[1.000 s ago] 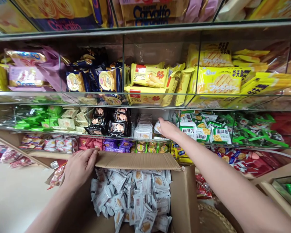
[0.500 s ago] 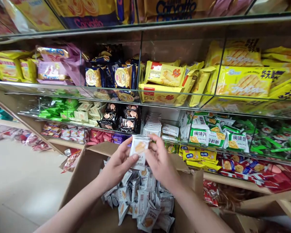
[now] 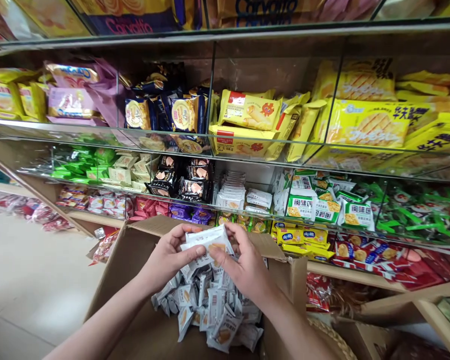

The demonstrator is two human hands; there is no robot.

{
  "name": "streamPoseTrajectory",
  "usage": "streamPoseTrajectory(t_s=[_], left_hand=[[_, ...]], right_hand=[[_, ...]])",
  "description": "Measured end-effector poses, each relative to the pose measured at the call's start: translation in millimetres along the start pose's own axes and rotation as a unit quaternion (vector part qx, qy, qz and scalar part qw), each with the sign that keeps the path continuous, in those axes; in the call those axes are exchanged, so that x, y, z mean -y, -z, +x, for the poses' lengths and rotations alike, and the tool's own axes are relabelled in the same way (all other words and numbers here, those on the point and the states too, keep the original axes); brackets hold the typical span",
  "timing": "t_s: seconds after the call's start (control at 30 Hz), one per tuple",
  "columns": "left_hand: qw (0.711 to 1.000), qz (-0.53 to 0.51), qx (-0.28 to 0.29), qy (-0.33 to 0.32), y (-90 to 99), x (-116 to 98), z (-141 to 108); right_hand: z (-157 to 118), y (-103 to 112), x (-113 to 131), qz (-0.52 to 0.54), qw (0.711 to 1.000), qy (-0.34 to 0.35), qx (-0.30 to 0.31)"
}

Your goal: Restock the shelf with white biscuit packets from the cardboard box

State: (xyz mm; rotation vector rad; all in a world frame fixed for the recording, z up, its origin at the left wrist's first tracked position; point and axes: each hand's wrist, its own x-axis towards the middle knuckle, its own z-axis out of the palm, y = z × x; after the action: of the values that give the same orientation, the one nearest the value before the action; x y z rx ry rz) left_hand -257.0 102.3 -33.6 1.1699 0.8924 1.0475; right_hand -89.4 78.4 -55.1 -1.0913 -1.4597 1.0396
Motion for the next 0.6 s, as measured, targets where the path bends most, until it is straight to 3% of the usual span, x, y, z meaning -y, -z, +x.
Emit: streamPoseTrajectory(t_s=[0.1, 0.27, 0.6], left_hand=[[0.999, 0.002, 0.047, 0.005, -0.2, -6, 12], [0.992, 0.042, 0.117, 0.025, -2.8, -16, 37], [0.995, -0.061, 0.07, 0.033, -3.5, 0, 71]], right_hand=[[6, 3, -4, 0.023, 1.0, -0.008, -0.014], [16, 10, -11, 0.168, 0.983, -0.043, -0.053], [28, 12, -8, 0.187, 0.973, -0.105, -0.082]])
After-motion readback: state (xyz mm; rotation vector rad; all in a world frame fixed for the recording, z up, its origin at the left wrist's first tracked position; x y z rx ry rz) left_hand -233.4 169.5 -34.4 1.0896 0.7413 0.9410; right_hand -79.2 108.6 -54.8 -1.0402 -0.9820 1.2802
